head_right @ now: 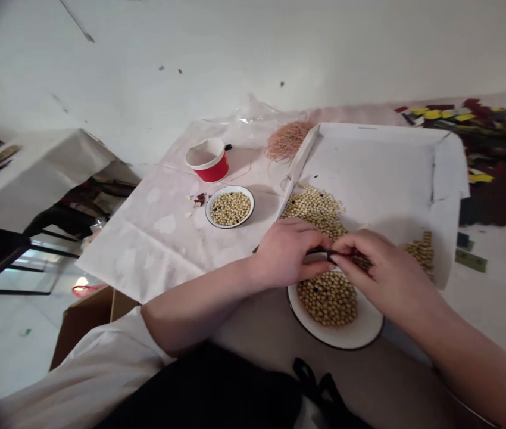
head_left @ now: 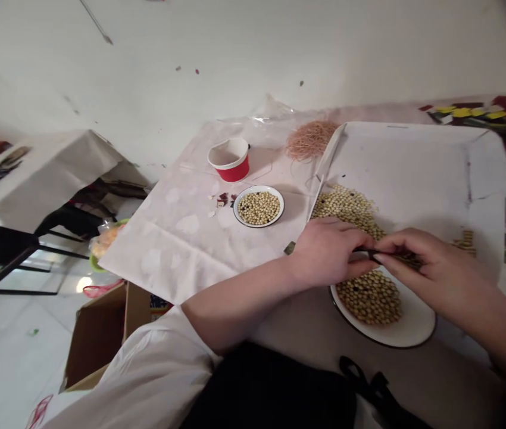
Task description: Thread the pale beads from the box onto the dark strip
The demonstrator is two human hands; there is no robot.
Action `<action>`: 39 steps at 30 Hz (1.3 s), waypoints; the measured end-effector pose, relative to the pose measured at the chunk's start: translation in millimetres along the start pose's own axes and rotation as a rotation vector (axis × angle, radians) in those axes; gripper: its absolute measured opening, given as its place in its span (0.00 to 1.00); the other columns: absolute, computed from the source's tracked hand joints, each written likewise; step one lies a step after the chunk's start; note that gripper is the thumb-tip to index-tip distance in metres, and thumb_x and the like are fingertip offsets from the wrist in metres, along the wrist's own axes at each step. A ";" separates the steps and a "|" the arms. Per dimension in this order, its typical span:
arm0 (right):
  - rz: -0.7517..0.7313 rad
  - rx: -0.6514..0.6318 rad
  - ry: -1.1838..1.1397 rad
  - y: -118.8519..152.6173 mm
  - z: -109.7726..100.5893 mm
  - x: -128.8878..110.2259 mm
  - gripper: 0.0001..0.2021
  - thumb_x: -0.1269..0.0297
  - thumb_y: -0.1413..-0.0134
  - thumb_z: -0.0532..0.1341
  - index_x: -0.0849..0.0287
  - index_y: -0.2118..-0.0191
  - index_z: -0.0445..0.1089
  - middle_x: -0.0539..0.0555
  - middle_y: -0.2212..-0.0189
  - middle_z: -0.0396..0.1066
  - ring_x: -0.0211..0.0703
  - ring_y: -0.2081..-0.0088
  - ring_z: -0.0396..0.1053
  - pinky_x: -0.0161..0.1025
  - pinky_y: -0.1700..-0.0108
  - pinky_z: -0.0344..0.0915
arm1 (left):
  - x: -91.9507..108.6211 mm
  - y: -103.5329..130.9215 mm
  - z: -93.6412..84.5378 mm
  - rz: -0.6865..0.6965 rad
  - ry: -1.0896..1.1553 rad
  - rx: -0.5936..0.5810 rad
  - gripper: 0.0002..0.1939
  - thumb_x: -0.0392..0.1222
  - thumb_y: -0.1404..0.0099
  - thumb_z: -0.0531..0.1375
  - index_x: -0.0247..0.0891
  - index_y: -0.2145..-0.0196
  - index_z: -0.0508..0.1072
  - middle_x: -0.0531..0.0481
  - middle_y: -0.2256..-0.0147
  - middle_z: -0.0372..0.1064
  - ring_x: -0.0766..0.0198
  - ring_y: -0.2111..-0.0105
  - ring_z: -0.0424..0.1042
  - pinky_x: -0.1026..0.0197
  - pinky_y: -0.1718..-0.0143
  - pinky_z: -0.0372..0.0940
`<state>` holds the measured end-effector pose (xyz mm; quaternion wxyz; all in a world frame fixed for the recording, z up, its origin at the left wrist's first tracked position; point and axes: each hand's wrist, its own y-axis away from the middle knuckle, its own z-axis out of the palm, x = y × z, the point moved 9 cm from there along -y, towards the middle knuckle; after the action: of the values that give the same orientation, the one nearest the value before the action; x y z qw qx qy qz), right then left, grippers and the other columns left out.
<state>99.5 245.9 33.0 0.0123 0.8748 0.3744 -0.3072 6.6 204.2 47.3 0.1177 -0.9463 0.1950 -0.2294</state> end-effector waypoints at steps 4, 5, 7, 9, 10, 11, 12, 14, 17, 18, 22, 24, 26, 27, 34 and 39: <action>-0.008 0.011 0.040 -0.3 -1.5 4.2 0.13 0.50 0.49 0.54 0.54 0.71 0.66 0.53 0.70 0.69 0.44 0.70 0.67 0.40 0.69 0.61 | 0.4 0.7 1.2 0.006 0.004 0.009 0.14 0.50 0.38 0.57 0.38 0.62 0.72 0.51 0.65 0.72 0.62 0.61 0.69 0.60 0.56 0.60; -0.019 0.019 0.052 -0.3 -2.5 4.1 0.13 0.50 0.49 0.54 0.53 0.72 0.66 0.53 0.70 0.68 0.45 0.69 0.67 0.40 0.69 0.61 | 0.6 0.8 1.2 0.007 0.004 0.012 0.13 0.50 0.38 0.57 0.38 0.62 0.72 0.52 0.65 0.72 0.62 0.61 0.69 0.60 0.56 0.60; -0.039 0.029 0.070 -0.3 -3.4 3.8 0.13 0.50 0.50 0.55 0.53 0.73 0.66 0.53 0.70 0.68 0.45 0.68 0.66 0.41 0.68 0.61 | 0.8 1.0 1.3 0.009 0.005 0.015 0.13 0.50 0.39 0.57 0.38 0.62 0.71 0.52 0.65 0.72 0.62 0.61 0.69 0.60 0.56 0.60; -0.069 0.021 0.069 0.2 -2.2 3.0 0.13 0.50 0.49 0.55 0.52 0.74 0.66 0.53 0.70 0.68 0.46 0.68 0.66 0.42 0.67 0.61 | 0.6 0.9 2.3 0.007 0.006 0.006 0.13 0.50 0.39 0.57 0.39 0.62 0.71 0.52 0.65 0.72 0.62 0.61 0.69 0.60 0.56 0.60; -0.087 0.016 0.067 0.6 -1.2 2.7 0.13 0.50 0.49 0.55 0.52 0.74 0.66 0.53 0.70 0.68 0.46 0.68 0.66 0.42 0.66 0.61 | 0.5 0.8 2.9 0.006 0.007 0.000 0.13 0.50 0.39 0.57 0.39 0.62 0.71 0.52 0.65 0.72 0.62 0.61 0.69 0.60 0.56 0.60; -0.104 0.016 0.068 1.1 -0.5 2.7 0.12 0.51 0.48 0.55 0.52 0.74 0.66 0.53 0.70 0.68 0.46 0.68 0.66 0.42 0.66 0.61 | 0.2 0.7 3.4 0.004 0.009 -0.004 0.13 0.50 0.38 0.57 0.39 0.62 0.71 0.52 0.64 0.73 0.62 0.61 0.69 0.60 0.56 0.60; -0.121 0.025 0.068 1.6 -0.5 3.1 0.12 0.51 0.48 0.55 0.52 0.74 0.66 0.53 0.70 0.68 0.46 0.67 0.66 0.43 0.65 0.61 | 0.1 0.6 3.7 0.003 0.010 -0.006 0.13 0.50 0.38 0.57 0.39 0.62 0.71 0.52 0.64 0.73 0.62 0.61 0.69 0.60 0.56 0.60; -0.138 0.075 0.073 2.8 -3.4 6.0 0.11 0.51 0.48 0.55 0.51 0.73 0.67 0.52 0.70 0.69 0.46 0.67 0.67 0.43 0.64 0.62 | 0.2 0.4 3.9 0.001 0.008 -0.007 0.13 0.50 0.38 0.56 0.39 0.62 0.71 0.52 0.64 0.73 0.63 0.61 0.69 0.60 0.56 0.60; -0.120 0.148 0.091 4.3 -8.0 13.2 0.11 0.51 0.49 0.56 0.51 0.72 0.67 0.52 0.70 0.69 0.47 0.66 0.67 0.44 0.65 0.62 | 0.5 0.4 3.6 -0.003 -0.003 -0.001 0.14 0.50 0.38 0.56 0.38 0.62 0.72 0.52 0.64 0.73 0.63 0.61 0.69 0.61 0.57 0.60; -0.110 0.162 0.097 4.7 -8.9 14.9 0.11 0.51 0.49 0.56 0.51 0.72 0.67 0.51 0.70 0.69 0.47 0.66 0.67 0.44 0.65 0.62 | 0.3 0.5 3.6 -0.007 -0.007 0.000 0.14 0.50 0.38 0.56 0.38 0.62 0.72 0.52 0.65 0.73 0.63 0.61 0.69 0.62 0.57 0.60; -0.111 0.144 0.093 5.7 -7.5 12.8 0.12 0.50 0.49 0.56 0.52 0.72 0.68 0.52 0.70 0.69 0.46 0.67 0.68 0.45 0.65 0.63 | 1.0 0.8 4.2 0.004 -0.014 0.001 0.16 0.52 0.38 0.56 0.38 0.62 0.72 0.52 0.65 0.73 0.63 0.61 0.69 0.62 0.57 0.60; -0.108 0.130 0.073 5.8 -7.3 10.7 0.13 0.49 0.50 0.56 0.52 0.72 0.68 0.52 0.69 0.69 0.47 0.67 0.68 0.45 0.65 0.63 | 1.5 0.7 3.7 0.013 -0.013 0.009 0.16 0.52 0.38 0.56 0.38 0.62 0.72 0.52 0.64 0.73 0.64 0.61 0.69 0.62 0.57 0.60; -0.057 0.124 0.068 5.5 -8.1 13.4 0.11 0.50 0.49 0.56 0.51 0.71 0.67 0.53 0.68 0.70 0.49 0.65 0.68 0.46 0.66 0.62 | 0.9 0.6 3.3 0.007 -0.015 0.013 0.14 0.51 0.39 0.57 0.38 0.62 0.72 0.52 0.65 0.73 0.64 0.61 0.69 0.62 0.57 0.60; -0.027 0.124 0.076 5.4 -8.7 15.5 0.11 0.50 0.49 0.55 0.50 0.71 0.67 0.53 0.68 0.70 0.50 0.65 0.68 0.46 0.66 0.62 | 0.6 0.5 3.1 0.002 -0.013 0.015 0.14 0.50 0.39 0.57 0.38 0.63 0.72 0.52 0.65 0.73 0.64 0.61 0.69 0.62 0.57 0.60; -0.035 0.092 0.108 4.1 -6.4 13.6 0.12 0.50 0.50 0.55 0.52 0.72 0.66 0.52 0.69 0.70 0.46 0.68 0.68 0.42 0.68 0.62 | 1.4 0.7 2.8 0.012 0.007 0.014 0.12 0.48 0.39 0.58 0.38 0.62 0.72 0.52 0.65 0.72 0.62 0.61 0.70 0.60 0.57 0.60; -0.051 0.137 0.169 2.4 -12.0 9.5 0.13 0.50 0.48 0.53 0.53 0.72 0.65 0.53 0.71 0.69 0.47 0.67 0.67 0.42 0.68 0.61 | 0.9 1.0 2.4 0.014 0.019 0.031 0.12 0.49 0.38 0.57 0.39 0.63 0.72 0.52 0.65 0.73 0.62 0.61 0.69 0.60 0.57 0.60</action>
<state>112.5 253.4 37.0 -0.0872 0.8865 0.3745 -0.2574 8.1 203.2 45.2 0.1319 -0.9408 0.1990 -0.2408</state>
